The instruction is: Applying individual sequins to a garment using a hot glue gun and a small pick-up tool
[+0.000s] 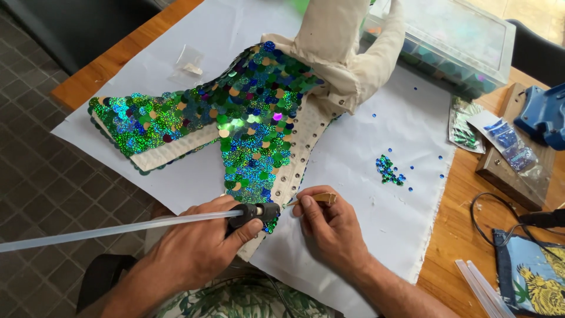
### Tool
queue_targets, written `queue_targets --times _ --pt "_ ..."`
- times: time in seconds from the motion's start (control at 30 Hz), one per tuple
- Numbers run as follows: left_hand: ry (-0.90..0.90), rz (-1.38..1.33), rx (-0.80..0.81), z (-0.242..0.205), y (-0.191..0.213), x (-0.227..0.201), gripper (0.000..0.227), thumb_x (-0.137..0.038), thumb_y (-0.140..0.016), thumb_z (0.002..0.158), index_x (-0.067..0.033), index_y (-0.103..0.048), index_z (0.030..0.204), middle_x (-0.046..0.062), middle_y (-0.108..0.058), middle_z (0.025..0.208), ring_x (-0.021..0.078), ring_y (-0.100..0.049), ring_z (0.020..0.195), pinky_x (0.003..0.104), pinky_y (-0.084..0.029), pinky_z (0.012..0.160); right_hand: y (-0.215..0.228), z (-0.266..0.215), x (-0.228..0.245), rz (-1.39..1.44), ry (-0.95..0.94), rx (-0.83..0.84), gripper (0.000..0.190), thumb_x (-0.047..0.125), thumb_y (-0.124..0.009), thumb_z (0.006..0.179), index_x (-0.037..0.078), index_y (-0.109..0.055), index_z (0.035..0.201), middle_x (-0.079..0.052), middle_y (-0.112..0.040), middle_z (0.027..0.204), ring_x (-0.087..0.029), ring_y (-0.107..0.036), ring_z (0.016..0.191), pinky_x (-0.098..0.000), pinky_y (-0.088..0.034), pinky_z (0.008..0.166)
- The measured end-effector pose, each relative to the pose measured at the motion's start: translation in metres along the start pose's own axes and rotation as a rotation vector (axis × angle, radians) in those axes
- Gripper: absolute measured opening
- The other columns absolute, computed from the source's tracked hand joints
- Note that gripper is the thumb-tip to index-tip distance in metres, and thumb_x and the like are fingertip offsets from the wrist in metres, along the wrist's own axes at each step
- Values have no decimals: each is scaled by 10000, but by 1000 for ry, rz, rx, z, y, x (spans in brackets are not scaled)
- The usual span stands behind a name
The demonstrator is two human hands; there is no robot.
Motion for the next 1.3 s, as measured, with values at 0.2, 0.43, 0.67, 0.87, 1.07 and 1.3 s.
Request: queue_targets --times 0.2,0.43,0.67,0.87,1.07,1.3 --pt "11 -82 -48 -3 0 4 473 -661 -440 964 -220 -606 920 -15 -632 909 270 -648 859 442 -470 729 -1 0 6 -82 43 16 192 178 -548 1034 24 -662 1045 -47 -713 751 -106 -498 495 -221 -421 454" --pt "-44 -188 -90 -7 -3 13 431 -609 -470 977 -211 -616 901 -22 -625 860 214 -637 814 378 -458 722 -3 0 3 -73 -15 18 193 185 -559 1029 31 -672 1053 -52 -725 763 -109 -494 481 -217 -405 446" --pt "-141 -224 -158 -6 -4 14 482 -609 -423 981 -174 -612 892 13 -627 868 242 -627 819 389 -461 719 -5 0 -1 -87 -2 34 168 156 -561 1031 36 -678 1049 -48 -722 770 -98 -500 526 -216 -406 470" --pt "-192 -270 -185 -7 -6 15 488 -586 -426 996 -148 -591 858 18 -609 849 233 -595 792 381 -455 712 -7 0 6 -137 7 42 167 156 -562 1028 35 -677 1046 -45 -720 764 -98 -508 520 -220 -406 459" --pt "-176 -342 -187 -9 -6 16 493 -595 -433 975 -150 -612 863 11 -613 849 215 -584 780 352 -461 716 5 -1 -13 216 1 -40 156 82 -555 1032 -35 -645 1083 -152 -695 794 -135 -484 474 -239 -382 418" --pt "-228 -399 -211 -12 -12 23 472 -602 -477 957 -161 -599 842 0 -551 805 198 -532 734 332 -433 689 78 -1 -16 69 3 -445 89 139 -604 1031 63 -652 1034 -113 -694 758 -123 -481 498 -240 -386 439"
Point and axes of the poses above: each hand's wrist, its own z-axis towards the middle knuckle, its own y-axis out of the back of the hand, x = y × z, the point moved 4 cm from there along z, towards the middle knuckle
